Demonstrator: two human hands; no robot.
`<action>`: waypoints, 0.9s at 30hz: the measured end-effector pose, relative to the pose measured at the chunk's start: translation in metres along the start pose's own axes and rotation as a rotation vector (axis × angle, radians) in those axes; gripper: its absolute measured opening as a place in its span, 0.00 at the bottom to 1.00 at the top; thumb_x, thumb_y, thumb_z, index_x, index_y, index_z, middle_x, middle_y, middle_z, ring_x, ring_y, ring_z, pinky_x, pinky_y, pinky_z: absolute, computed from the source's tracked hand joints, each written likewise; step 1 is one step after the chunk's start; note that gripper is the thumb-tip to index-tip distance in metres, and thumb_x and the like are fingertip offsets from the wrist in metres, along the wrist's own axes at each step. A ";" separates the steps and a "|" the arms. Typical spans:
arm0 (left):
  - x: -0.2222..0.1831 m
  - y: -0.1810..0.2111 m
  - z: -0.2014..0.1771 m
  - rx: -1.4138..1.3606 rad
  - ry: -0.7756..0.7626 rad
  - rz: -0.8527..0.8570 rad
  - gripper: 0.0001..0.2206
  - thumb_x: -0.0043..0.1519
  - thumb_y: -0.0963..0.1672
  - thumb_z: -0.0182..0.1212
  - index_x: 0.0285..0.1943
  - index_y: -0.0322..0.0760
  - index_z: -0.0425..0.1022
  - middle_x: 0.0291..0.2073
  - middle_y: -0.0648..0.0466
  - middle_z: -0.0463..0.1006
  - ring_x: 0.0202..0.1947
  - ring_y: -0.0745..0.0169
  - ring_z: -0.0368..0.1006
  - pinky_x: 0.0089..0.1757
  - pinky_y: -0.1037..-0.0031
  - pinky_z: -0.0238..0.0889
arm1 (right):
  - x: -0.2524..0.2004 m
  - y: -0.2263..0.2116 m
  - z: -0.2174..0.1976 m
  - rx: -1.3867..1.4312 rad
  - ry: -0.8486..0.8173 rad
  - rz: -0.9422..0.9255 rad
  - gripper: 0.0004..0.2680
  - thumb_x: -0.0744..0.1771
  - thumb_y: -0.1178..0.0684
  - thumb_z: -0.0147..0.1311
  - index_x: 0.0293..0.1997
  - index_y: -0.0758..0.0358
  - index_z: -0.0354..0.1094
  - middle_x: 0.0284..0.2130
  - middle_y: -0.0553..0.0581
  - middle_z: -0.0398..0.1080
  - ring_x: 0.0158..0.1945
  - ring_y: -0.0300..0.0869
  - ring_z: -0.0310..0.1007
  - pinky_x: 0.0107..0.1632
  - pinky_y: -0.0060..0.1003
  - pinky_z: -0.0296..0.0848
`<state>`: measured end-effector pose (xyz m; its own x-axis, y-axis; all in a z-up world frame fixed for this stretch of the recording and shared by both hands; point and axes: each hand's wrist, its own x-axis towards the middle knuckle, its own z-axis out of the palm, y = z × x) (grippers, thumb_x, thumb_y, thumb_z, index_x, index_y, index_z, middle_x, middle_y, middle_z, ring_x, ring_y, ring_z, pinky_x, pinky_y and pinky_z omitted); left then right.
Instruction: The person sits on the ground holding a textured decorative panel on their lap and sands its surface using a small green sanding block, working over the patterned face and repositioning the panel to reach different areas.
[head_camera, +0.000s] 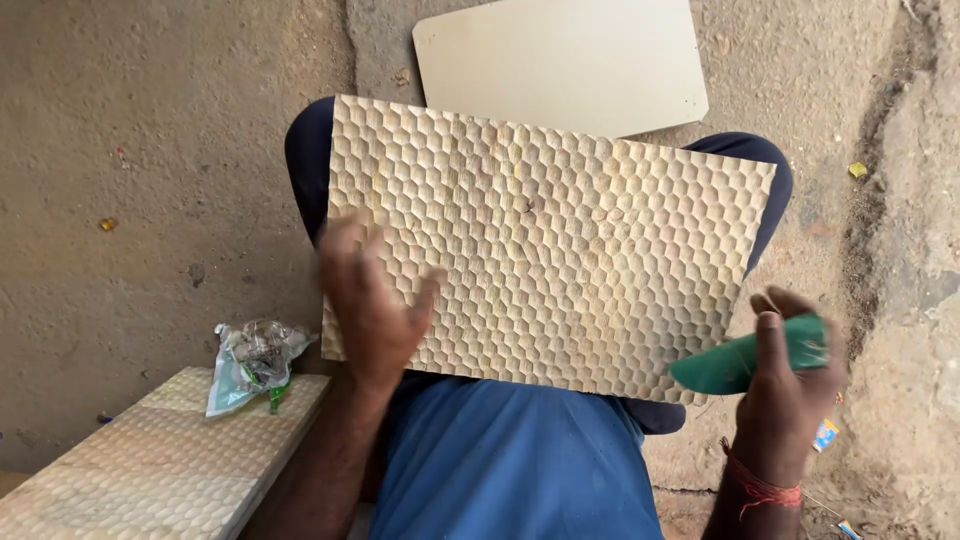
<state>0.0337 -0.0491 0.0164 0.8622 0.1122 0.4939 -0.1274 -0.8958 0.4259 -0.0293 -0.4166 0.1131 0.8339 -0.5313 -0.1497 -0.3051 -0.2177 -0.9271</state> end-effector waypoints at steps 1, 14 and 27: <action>-0.002 0.010 0.008 -0.062 -0.085 0.086 0.33 0.66 0.61 0.59 0.70 0.38 0.62 0.71 0.41 0.62 0.74 0.39 0.55 0.72 0.42 0.47 | -0.003 -0.010 0.002 -0.024 0.040 -0.048 0.11 0.72 0.58 0.52 0.61 0.71 0.63 0.49 0.58 0.73 0.50 0.40 0.75 0.51 0.32 0.76; 0.107 0.071 0.123 -0.135 -0.327 0.371 0.36 0.65 0.63 0.61 0.67 0.34 0.68 0.68 0.36 0.64 0.72 0.35 0.56 0.68 0.41 0.38 | -0.006 0.028 0.026 0.266 -0.170 -0.133 0.11 0.73 0.59 0.52 0.59 0.61 0.53 0.43 0.59 0.70 0.41 0.40 0.73 0.45 0.32 0.76; 0.109 0.076 0.128 -0.111 -0.296 0.433 0.29 0.68 0.61 0.58 0.50 0.31 0.77 0.35 0.49 0.77 0.38 0.57 0.70 0.51 0.56 0.58 | 0.041 0.005 0.030 -0.416 -0.108 -0.520 0.07 0.72 0.65 0.57 0.56 0.70 0.73 0.49 0.59 0.75 0.51 0.38 0.76 0.56 0.31 0.74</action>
<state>0.1809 -0.1596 0.0056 0.8188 -0.3976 0.4142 -0.5391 -0.7807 0.3162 0.0168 -0.4148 0.0918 0.9547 -0.1920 0.2273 0.0151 -0.7316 -0.6816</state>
